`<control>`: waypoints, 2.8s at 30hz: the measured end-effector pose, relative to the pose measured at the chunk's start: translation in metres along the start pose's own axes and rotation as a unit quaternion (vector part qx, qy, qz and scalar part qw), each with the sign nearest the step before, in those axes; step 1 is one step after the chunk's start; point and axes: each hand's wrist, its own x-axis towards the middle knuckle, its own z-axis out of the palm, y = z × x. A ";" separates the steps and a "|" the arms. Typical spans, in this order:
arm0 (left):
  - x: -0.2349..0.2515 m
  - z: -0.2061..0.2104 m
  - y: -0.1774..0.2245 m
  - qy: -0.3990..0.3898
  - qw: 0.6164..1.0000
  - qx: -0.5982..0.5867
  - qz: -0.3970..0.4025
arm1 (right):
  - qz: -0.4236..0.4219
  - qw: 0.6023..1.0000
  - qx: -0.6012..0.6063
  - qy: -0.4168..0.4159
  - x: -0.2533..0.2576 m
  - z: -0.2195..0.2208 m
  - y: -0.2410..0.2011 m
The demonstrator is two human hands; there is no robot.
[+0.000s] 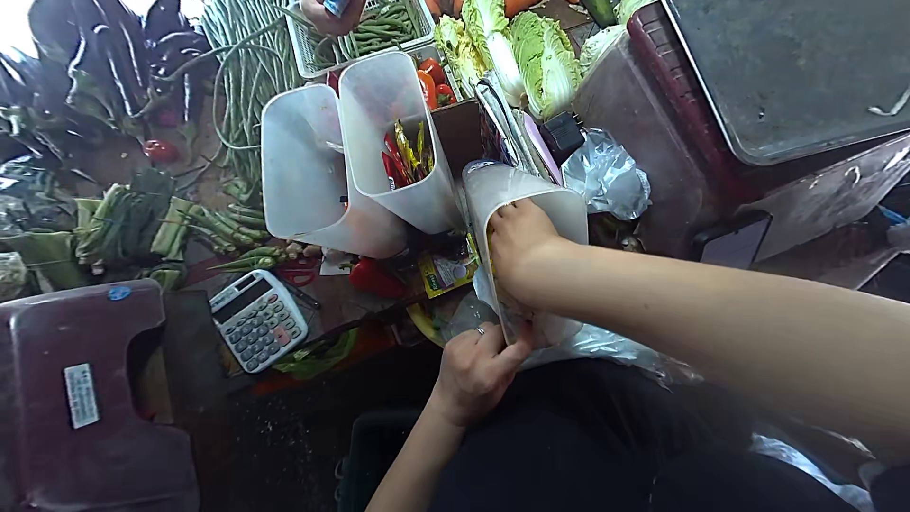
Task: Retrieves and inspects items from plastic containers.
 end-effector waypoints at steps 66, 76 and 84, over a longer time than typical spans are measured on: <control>0.001 0.016 0.005 0.058 0.998 0.018 0.003 | -0.057 0.990 0.126 -0.026 -0.034 0.026 -0.002; 0.000 0.016 0.006 0.047 0.998 0.014 0.024 | -0.047 0.974 0.218 -0.043 -0.064 0.032 -0.004; 0.005 0.011 0.005 0.051 0.999 0.002 0.016 | -0.071 0.967 0.241 0.036 -0.080 0.036 -0.004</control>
